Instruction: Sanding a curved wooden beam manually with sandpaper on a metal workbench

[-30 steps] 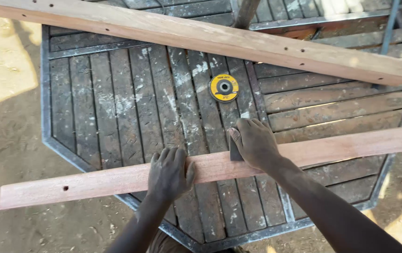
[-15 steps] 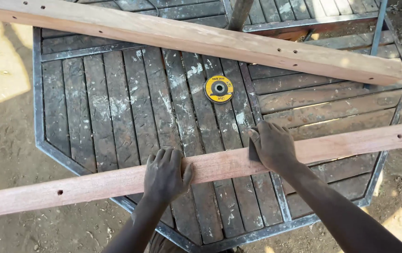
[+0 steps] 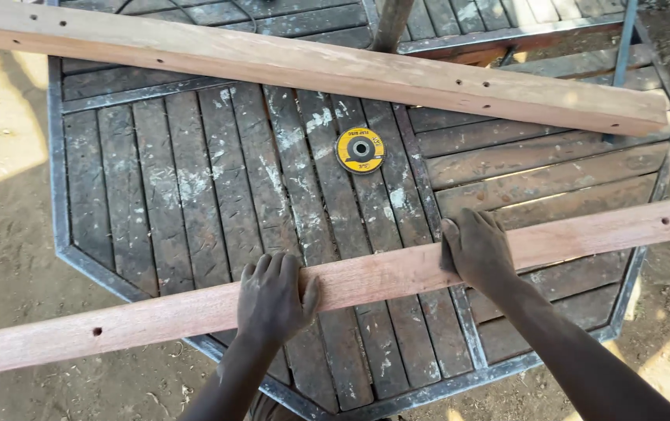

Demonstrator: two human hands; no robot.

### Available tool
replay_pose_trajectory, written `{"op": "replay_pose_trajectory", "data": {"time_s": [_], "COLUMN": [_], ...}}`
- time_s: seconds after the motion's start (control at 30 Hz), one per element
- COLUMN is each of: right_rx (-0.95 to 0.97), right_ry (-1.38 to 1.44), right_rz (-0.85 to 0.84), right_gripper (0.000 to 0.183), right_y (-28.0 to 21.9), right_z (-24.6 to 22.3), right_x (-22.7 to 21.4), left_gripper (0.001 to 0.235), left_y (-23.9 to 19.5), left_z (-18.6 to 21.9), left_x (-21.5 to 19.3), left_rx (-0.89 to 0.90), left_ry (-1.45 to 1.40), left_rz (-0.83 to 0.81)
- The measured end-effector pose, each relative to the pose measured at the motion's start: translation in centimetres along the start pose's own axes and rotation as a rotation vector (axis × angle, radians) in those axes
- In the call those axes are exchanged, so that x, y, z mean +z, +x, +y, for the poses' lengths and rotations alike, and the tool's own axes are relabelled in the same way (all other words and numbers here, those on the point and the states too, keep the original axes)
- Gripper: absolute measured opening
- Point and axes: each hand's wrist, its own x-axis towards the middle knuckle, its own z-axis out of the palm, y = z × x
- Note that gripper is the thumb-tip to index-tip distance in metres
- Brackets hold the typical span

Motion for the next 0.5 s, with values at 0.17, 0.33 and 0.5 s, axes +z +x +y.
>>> {"op": "replay_pose_trajectory", "data": {"time_s": [0.17, 0.33, 0.5], "right_rx": [0.013, -0.152, 0.134], "right_ry": [-0.127, 0.284, 0.147], "right_rz": [0.108, 0.127, 0.18], "right_gripper": [0.039, 0.034, 0.037], "right_y": [0.2, -1.1, -3.8], "right_z": [-5.3, -6.0, 4.8], "right_x": [1.2, -0.6, 4.6], "left_gripper": [0.042, 0.038, 0.039], "left_y": [0.4, -0.1, -0.1], "left_z": [0.2, 0.2, 0.3], "left_x": [0.4, 0.7, 0.6], "left_rx": [-0.035, 0.001, -0.001], "left_ry": [0.008, 0.036, 0.019], "left_rz": [0.041, 0.058, 0.052]}}
